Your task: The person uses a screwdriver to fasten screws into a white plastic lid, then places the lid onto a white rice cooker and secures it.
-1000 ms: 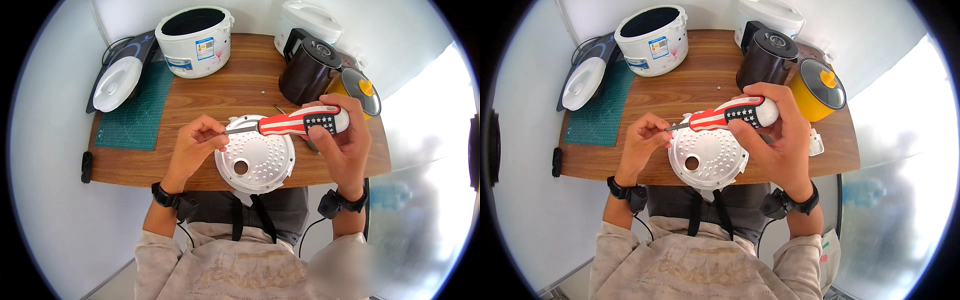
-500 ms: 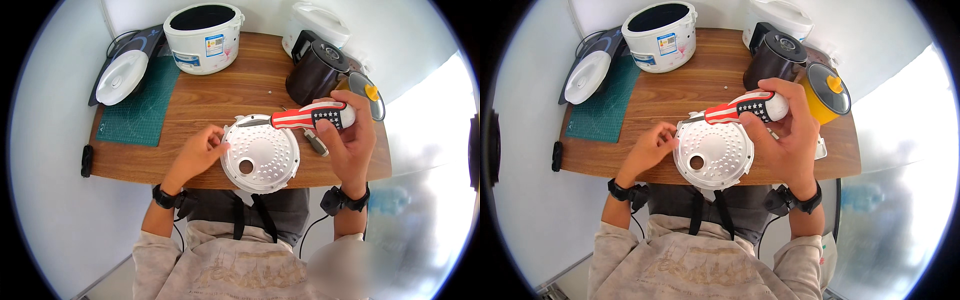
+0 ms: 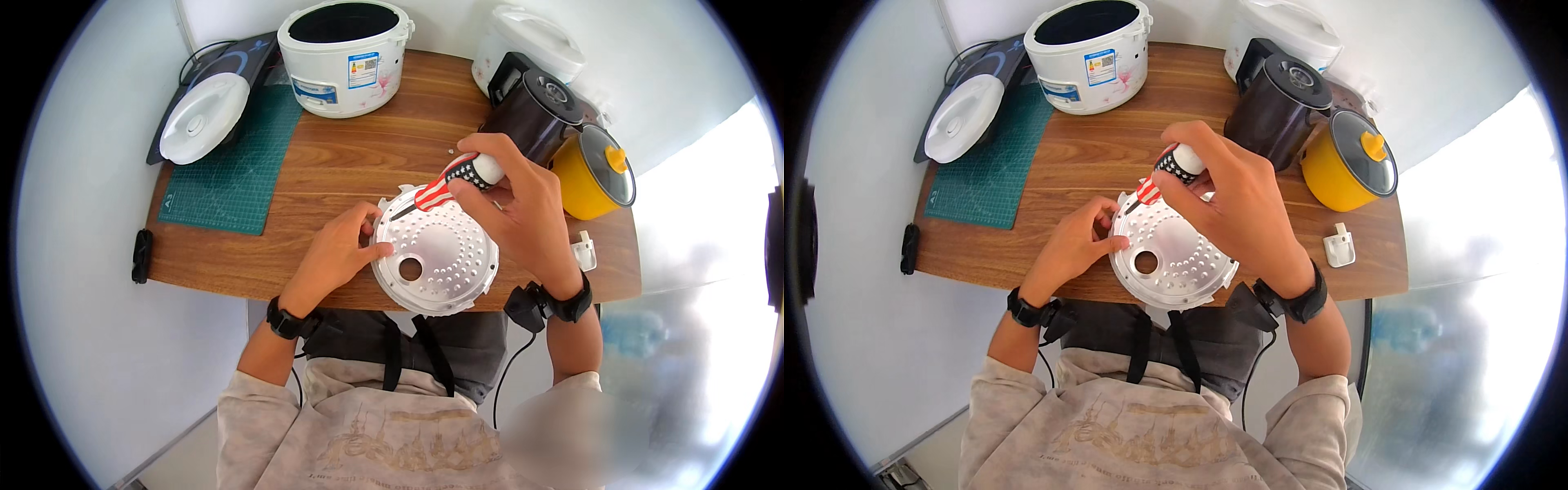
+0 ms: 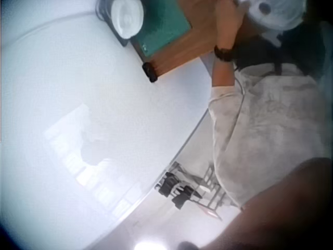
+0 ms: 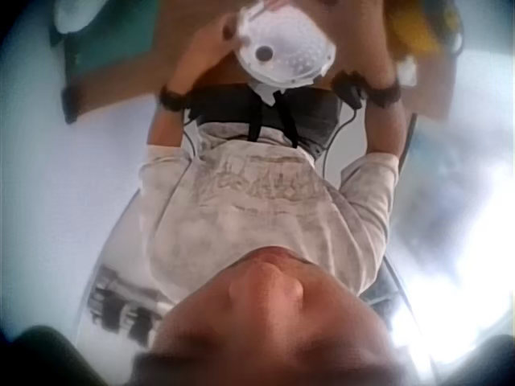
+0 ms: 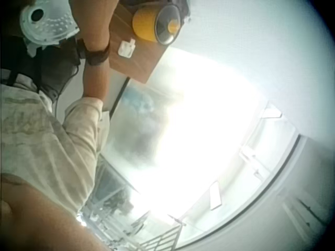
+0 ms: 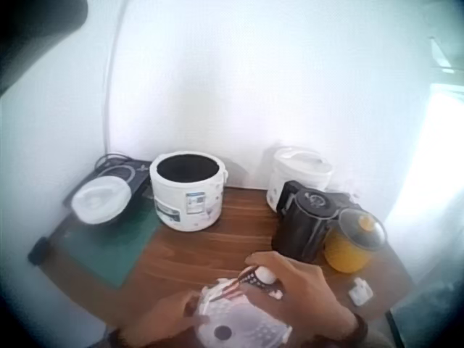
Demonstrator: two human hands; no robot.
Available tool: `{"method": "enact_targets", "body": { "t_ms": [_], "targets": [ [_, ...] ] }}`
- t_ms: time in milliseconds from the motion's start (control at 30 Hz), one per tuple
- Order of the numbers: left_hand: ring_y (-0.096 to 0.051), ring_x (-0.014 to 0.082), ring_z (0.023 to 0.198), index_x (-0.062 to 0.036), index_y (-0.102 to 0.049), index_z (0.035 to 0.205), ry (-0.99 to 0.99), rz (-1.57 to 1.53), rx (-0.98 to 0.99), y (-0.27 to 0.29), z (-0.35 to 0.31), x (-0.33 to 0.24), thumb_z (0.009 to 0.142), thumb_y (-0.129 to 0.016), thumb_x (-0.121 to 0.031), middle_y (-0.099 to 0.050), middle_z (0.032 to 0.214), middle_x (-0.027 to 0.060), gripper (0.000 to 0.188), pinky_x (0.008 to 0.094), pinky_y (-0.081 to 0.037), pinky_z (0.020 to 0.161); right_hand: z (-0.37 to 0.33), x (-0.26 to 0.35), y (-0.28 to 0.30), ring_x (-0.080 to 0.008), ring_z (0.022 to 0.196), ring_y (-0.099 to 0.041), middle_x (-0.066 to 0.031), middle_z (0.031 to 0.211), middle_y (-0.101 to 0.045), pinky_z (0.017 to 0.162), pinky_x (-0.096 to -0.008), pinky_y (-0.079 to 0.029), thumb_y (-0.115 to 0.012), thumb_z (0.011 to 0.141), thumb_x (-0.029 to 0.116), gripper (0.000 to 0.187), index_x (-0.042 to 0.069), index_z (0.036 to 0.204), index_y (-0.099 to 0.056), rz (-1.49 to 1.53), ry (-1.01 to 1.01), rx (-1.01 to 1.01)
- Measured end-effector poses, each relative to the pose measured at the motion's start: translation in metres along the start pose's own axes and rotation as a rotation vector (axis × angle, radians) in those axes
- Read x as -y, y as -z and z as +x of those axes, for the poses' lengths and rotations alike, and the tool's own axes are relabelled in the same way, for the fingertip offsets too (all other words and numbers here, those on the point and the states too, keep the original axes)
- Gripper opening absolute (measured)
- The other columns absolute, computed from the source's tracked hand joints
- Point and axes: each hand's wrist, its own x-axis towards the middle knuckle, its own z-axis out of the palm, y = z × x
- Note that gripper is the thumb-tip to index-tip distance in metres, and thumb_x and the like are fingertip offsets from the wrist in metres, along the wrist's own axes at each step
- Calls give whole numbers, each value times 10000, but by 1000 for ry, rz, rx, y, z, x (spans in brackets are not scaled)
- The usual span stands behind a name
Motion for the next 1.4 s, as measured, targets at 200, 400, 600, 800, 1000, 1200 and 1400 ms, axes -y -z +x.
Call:
{"method": "enact_targets", "body": {
  "t_ms": [200,400,600,800,1000,1200,1400],
  "targets": [
    [-591,188,761,-70,-614,1254,-37,-18,5,-2,0,7,839,-823,-270,-612,931,79,506,327,-501,693,10,0,-10,-215,651,-673,-113,854,-693,624,-295,-544,-776,868,140,317,61,1132,-619,-27,32,47],
    [-594,192,738,-76,-609,1262,-29,-10,-7,-2,-1,4,835,-828,-285,-614,932,83,523,327,-508,686,14,0,-13,-233,635,-671,-120,816,-682,611,-304,-539,-773,872,152,320,65,1130,-605,-25,45,51],
    [-605,195,751,-75,-605,1264,-32,-18,5,-3,0,6,834,-831,-294,-616,942,84,533,326,-512,695,14,0,-14,-245,639,-671,-117,799,-681,611,-313,-540,-768,877,166,307,75,1115,-598,-49,27,79],
    [-605,197,761,-74,-601,1268,-29,-13,8,-2,0,4,839,-829,-300,-616,942,85,535,325,-513,702,15,-1,-16,-245,644,-673,-115,798,-682,613,-312,-539,-767,877,168,306,75,1115,-597,-41,24,77],
    [-602,196,757,-73,-605,1261,-41,0,-5,-3,-1,6,842,-827,-313,-619,938,87,531,328,-511,695,17,-2,-17,-251,644,-671,-119,790,-679,610,-316,-536,-768,874,164,311,73,1116,-595,-37,16,80],
    [-597,191,744,-74,-608,1241,-32,-6,2,-3,-1,5,839,-829,-327,-622,940,87,523,327,-507,686,17,-2,-19,-253,638,-663,-119,776,-669,605,-321,-534,-770,874,169,311,73,1113,-596,-26,22,89],
    [-594,193,737,-67,-611,1222,-39,-12,-6,-3,-2,4,837,-830,-326,-622,939,83,512,324,-502,682,19,1,-21,-252,655,-668,-128,809,-672,601,-331,-531,-764,876,163,352,69,1177,-608,-43,38,114]
  ]
}}
